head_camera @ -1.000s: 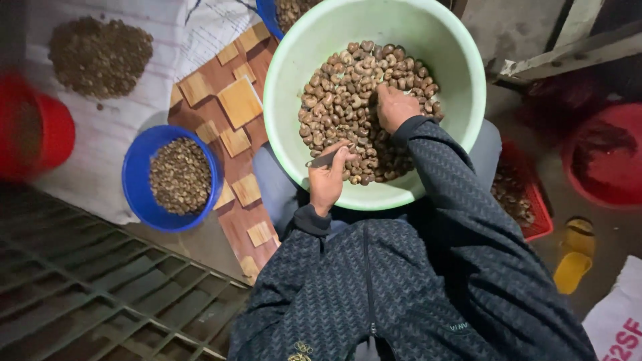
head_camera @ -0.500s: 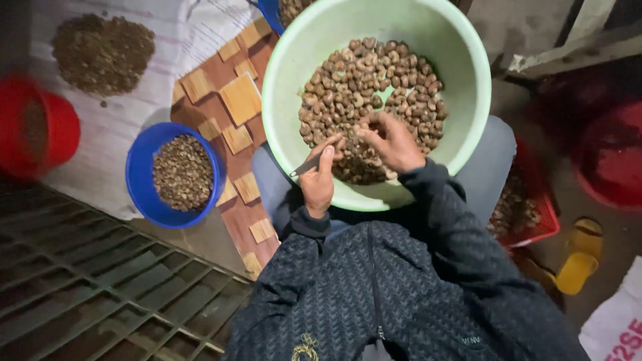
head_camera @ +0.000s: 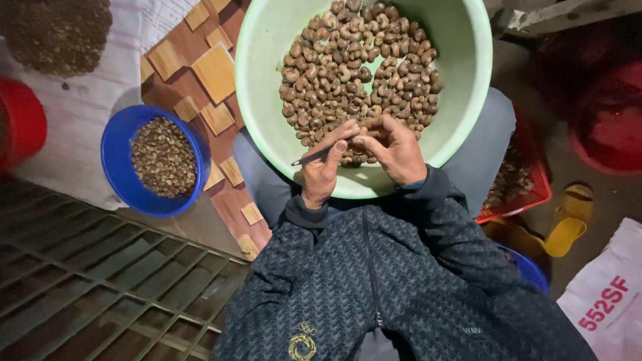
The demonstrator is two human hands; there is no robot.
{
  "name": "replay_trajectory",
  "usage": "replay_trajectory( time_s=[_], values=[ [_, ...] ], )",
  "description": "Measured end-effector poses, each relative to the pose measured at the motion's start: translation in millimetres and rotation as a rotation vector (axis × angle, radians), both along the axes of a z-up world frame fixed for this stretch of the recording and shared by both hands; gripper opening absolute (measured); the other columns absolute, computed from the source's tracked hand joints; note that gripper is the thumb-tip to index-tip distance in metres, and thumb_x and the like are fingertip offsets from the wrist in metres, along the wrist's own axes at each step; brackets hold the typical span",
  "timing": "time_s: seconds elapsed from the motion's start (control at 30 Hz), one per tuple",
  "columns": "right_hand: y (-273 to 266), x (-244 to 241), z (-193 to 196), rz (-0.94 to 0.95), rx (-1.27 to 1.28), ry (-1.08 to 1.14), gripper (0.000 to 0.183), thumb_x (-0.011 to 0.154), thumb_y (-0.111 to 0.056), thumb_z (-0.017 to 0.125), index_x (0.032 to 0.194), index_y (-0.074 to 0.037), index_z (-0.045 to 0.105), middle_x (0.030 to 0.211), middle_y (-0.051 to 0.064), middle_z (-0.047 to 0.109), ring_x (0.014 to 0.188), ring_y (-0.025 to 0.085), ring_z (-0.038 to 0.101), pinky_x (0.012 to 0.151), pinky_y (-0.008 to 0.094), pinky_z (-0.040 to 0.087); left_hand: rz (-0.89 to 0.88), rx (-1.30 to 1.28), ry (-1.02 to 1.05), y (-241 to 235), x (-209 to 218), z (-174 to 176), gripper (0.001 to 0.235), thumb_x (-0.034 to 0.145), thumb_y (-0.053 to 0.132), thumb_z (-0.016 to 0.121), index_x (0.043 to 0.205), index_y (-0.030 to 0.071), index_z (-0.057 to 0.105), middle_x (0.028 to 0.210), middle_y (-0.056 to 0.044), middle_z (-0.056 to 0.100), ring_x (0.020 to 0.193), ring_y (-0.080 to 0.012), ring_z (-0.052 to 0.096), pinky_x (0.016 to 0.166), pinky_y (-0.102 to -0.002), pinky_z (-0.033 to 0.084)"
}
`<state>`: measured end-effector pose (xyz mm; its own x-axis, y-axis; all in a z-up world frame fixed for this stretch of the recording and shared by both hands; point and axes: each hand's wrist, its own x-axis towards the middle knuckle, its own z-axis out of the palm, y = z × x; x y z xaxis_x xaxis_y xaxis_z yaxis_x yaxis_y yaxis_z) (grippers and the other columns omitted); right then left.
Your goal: The person sits with a large green basin of brown nuts on their lap and uses a small knife to peel the shells off individual nuts. They hold the nut in one hand and the knife in the other, scraping the shell away and dropping the peeled nut into a blue bowl to the left.
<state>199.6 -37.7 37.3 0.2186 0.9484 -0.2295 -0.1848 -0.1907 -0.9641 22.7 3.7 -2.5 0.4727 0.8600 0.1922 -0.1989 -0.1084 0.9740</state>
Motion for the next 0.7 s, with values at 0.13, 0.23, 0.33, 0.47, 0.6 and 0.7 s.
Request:
replay_trajectory(
  time_s=[0.13, 0.23, 0.33, 0.47, 0.6, 0.7],
  values=[
    [-0.2, -1.1, -15.8, -0.021, -0.001, -0.027, 0.026, 0.097, -0.008, 0.078, 0.12, -0.001, 0.066, 0.093, 0.017, 0.078, 0.081, 0.016, 0.073, 0.06, 0.027, 0.064, 0.05, 0.002, -0.007, -1.2, 1.3, -8.0, 0.03, 0.123, 0.011, 0.053, 0.146, 0.0, 0.07, 0.151, -0.023, 0.069, 0.145, -0.042, 0.063, 0.117, -0.058, 0.061],
    [-3.2, -2.3, -19.6, -0.007, 0.037, -0.041, 0.027, 0.098, -0.009, 0.077, 0.122, -0.001, 0.066, 0.095, 0.019, 0.077, 0.084, 0.019, 0.075, 0.061, 0.03, 0.065, 0.089, 0.013, 0.007, -1.5, 2.0, -2.3, 0.031, 0.125, 0.012, 0.051, 0.146, 0.001, 0.07, 0.15, -0.023, 0.071, 0.144, -0.0384, 0.065, 0.114, -0.052, 0.061],
    [-6.9, -1.7, -27.4, -0.021, 0.097, -0.133, 0.027, 0.098, -0.005, 0.077, 0.122, 0.001, 0.068, 0.096, 0.023, 0.076, 0.09, 0.027, 0.076, 0.065, 0.037, 0.065, 0.097, 0.075, -0.006, -6.4, 2.8, -4.4, 0.026, 0.121, 0.006, 0.058, 0.141, -0.001, 0.073, 0.147, -0.026, 0.07, 0.14, -0.0438, 0.067, 0.114, -0.059, 0.064],
    [-4.4, -3.5, -21.6, -0.004, 0.14, -0.207, 0.026, 0.097, -0.004, 0.079, 0.12, 0.002, 0.07, 0.094, 0.024, 0.076, 0.089, 0.029, 0.076, 0.068, 0.038, 0.064, 0.132, 0.041, 0.044, -2.8, 1.7, -1.3, 0.028, 0.123, 0.013, 0.056, 0.143, 0.006, 0.075, 0.14, -0.017, 0.078, 0.134, -0.0352, 0.072, 0.112, -0.053, 0.063],
    [-3.4, -2.8, -26.7, 0.003, 0.194, -0.218, 0.027, 0.1, -0.003, 0.077, 0.123, 0.005, 0.067, 0.095, 0.026, 0.075, 0.093, 0.034, 0.076, 0.072, 0.043, 0.064, 0.145, 0.067, -0.016, -4.7, 12.9, 5.0, 0.024, 0.122, 0.011, 0.062, 0.14, 0.006, 0.077, 0.141, -0.018, 0.076, 0.135, -0.0382, 0.071, 0.109, -0.056, 0.066],
    [-2.7, -6.5, -13.1, 0.04, 0.215, -0.24, 0.026, 0.1, -0.001, 0.076, 0.123, 0.007, 0.066, 0.094, 0.027, 0.076, 0.091, 0.035, 0.076, 0.071, 0.044, 0.064, 0.185, 0.028, -0.038, 3.5, 7.0, -1.3, 0.026, 0.12, 0.015, 0.064, 0.138, 0.003, 0.078, 0.127, -0.02, 0.082, 0.123, -0.0318, 0.079, 0.105, -0.049, 0.068]
  ],
)
